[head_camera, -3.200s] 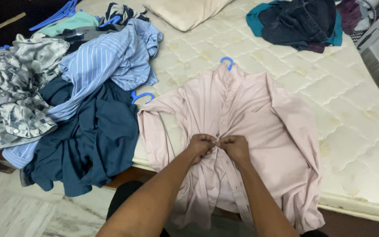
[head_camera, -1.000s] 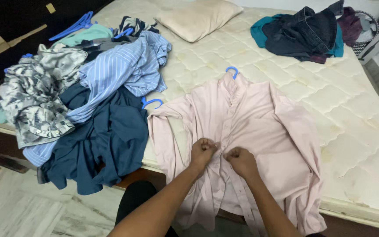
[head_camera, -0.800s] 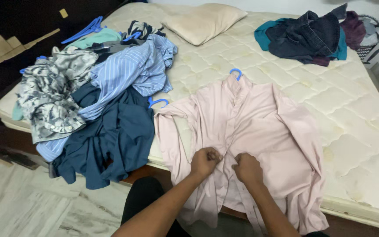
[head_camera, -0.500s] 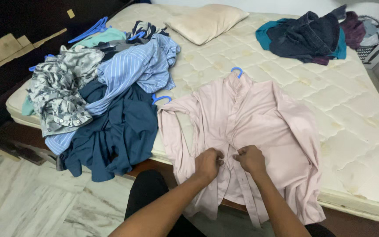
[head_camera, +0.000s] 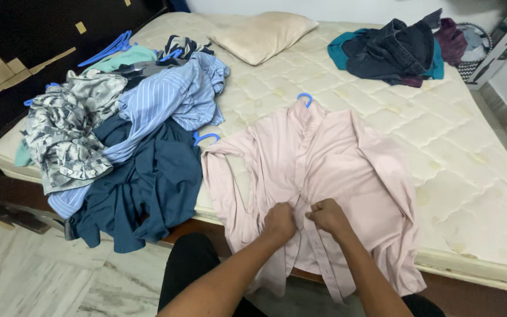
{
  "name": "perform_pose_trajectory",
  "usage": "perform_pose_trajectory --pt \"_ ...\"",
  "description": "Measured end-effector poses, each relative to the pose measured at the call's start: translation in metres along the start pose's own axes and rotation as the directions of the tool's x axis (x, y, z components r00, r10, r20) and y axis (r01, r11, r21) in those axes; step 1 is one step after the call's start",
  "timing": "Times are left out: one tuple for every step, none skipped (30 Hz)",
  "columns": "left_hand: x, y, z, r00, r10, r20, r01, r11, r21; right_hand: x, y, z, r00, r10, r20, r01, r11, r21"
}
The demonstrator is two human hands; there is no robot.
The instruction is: The person lays a pink shirt on a bed, buttons it, places it on a blue hanger, and hangs it in a wardrobe. The person handles the shirt and hanger by hand throughout the process.
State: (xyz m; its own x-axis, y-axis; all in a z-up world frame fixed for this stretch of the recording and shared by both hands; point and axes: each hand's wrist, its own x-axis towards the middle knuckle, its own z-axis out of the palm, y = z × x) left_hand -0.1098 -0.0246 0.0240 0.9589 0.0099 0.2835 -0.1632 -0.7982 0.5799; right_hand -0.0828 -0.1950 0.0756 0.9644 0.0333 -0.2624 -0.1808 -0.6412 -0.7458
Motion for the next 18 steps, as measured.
perform_pose_trajectory --pt "0.006 -0.001 -0.003 0.984 -0.155 0.093 0.162 0.983 -0.083 -0.001 -0.004 -0.001 0.999 0.005 -0.042 -0.008 0.998 -0.06" --pt "0.019 0.0 -0.007 0.936 -0.292 0.198 0.324 0.934 -0.152 -0.002 -0.01 -0.003 0.996 0.007 -0.086 -0.018 0.992 -0.121" --pt "0.026 0.002 -0.012 0.858 -0.408 0.311 0.479 0.855 -0.2 -0.004 -0.018 -0.003 0.991 -0.009 -0.136 -0.013 0.987 -0.159" --pt "0.026 0.005 -0.015 0.859 -0.385 0.337 0.497 0.786 -0.368 -0.004 -0.027 -0.003 0.982 -0.03 -0.186 -0.007 0.98 -0.198" --pt "0.025 0.007 -0.018 0.862 -0.358 0.359 0.503 0.689 -0.522 -0.007 -0.036 -0.002 0.971 -0.054 -0.235 -0.004 0.972 -0.237" --pt "0.025 0.008 -0.021 0.868 -0.328 0.373 0.497 0.568 -0.656 -0.011 -0.043 0.001 0.966 -0.08 -0.247 0.024 0.975 -0.222" --pt "0.023 0.009 -0.024 0.871 -0.263 0.415 0.491 0.5 -0.713 -0.016 -0.05 0.004 0.96 -0.106 -0.259 0.052 0.977 -0.207" --pt "0.023 0.011 -0.025 0.873 -0.188 0.449 0.485 0.427 -0.763 -0.02 -0.055 0.005 0.952 -0.131 -0.278 0.078 0.978 -0.193" --pt "0.023 0.012 -0.026 0.873 -0.109 0.476 0.482 0.349 -0.804 -0.023 -0.06 0.009 0.951 -0.134 -0.28 0.076 0.975 -0.21" --pt "0.021 0.013 -0.026 0.871 -0.109 0.48 0.486 0.342 -0.804 -0.027 -0.062 0.012 0.95 -0.136 -0.28 0.071 0.971 -0.228" --pt "0.018 0.014 -0.027 0.868 -0.108 0.484 0.49 0.335 -0.805 -0.028 -0.063 0.012 0.95 -0.137 -0.281 0.067 0.967 -0.247" --pt "0.014 0.014 -0.029 0.864 -0.114 0.49 0.498 0.329 -0.802 -0.029 -0.064 0.011 0.954 -0.113 -0.277 0.044 0.969 -0.241" --pt "0.013 0.015 -0.03 0.87 -0.113 0.48 0.489 0.317 -0.812 -0.029 -0.064 0.012 0.958 -0.088 -0.273 0.022 0.972 -0.236" --pt "0.01 0.013 -0.032 0.874 -0.115 0.473 0.484 0.306 -0.82 -0.03 -0.063 0.015 0.962 -0.06 -0.266 -0.002 0.974 -0.227" --pt "0.007 0.012 -0.034 0.877 -0.118 0.465 0.478 0.295 -0.827 -0.031 -0.061 0.018 0.959 -0.091 -0.269 0.023 0.969 -0.247" --pt "0.006 0.013 -0.034 0.884 -0.127 0.45 0.466 0.31 -0.829 -0.032 -0.057 0.017 0.955 -0.122 -0.272 0.046 0.962 -0.269" --pt "0.006 0.015 -0.034 0.891 -0.136 0.433 0.453 0.324 -0.83 -0.032 -0.054 0.015 0.95 -0.152 -0.274 0.069 0.954 -0.291" --pt "0.007 0.016 -0.035 0.899 -0.143 0.415 0.438 0.342 -0.832 -0.034 -0.051 0.013 0.939 -0.205 -0.275 0.094 0.924 -0.37"
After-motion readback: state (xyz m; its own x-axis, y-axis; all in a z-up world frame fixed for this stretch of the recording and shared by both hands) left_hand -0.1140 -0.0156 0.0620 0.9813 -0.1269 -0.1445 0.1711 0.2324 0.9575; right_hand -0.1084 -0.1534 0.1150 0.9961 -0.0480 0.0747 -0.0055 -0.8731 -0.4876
